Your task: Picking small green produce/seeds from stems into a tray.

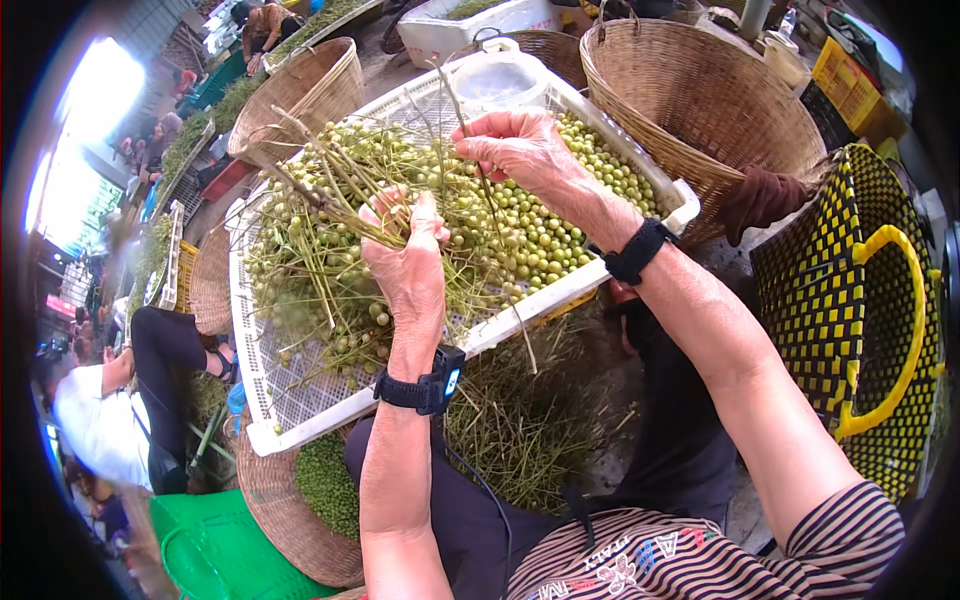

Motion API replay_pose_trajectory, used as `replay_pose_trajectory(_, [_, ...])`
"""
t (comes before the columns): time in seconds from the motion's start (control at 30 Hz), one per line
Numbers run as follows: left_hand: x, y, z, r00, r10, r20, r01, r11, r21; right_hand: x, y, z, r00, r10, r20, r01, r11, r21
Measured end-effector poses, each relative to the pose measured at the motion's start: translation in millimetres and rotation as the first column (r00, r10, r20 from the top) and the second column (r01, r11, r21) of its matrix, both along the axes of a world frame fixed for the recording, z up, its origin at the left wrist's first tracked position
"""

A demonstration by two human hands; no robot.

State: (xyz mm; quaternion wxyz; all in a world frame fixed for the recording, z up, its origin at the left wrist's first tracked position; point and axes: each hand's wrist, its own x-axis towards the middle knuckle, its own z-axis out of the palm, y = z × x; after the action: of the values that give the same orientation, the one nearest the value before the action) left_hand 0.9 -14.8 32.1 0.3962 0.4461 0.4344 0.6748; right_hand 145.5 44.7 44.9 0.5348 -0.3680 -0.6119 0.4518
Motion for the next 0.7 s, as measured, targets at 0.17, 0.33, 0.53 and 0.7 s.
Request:
replay_pose_trajectory(0.17, [-6.4,1.5,-3.1,0.970,-0.124,-0.210,0.109,0.991,-0.081,-12.2,-3.9,-1.9,0.995,0.093,0.035,-0.094,0.995,0.029])
replay_pose_trajectory(0.33, [-6.2,11.2,-18.4,0.898,-0.054,-0.437,0.071,0.997,0.023,-28.2,-10.6,-10.8,0.993,0.120,0.025,-0.119,0.993,-0.006])
replay_pose_trajectory(0.53, [-28.7,9.3,-5.5,0.979,-0.180,-0.097,0.157,0.965,-0.211,-28.1,-8.8,-1.9,0.986,0.166,0.022,-0.165,0.985,-0.041])
replay_pose_trajectory(0.7, [-47.9,9.8,-3.4,0.970,-0.217,0.108,0.236,0.948,-0.213,-25.0,9.9,-22.5,0.959,-0.082,0.273,0.065,0.995,0.072])
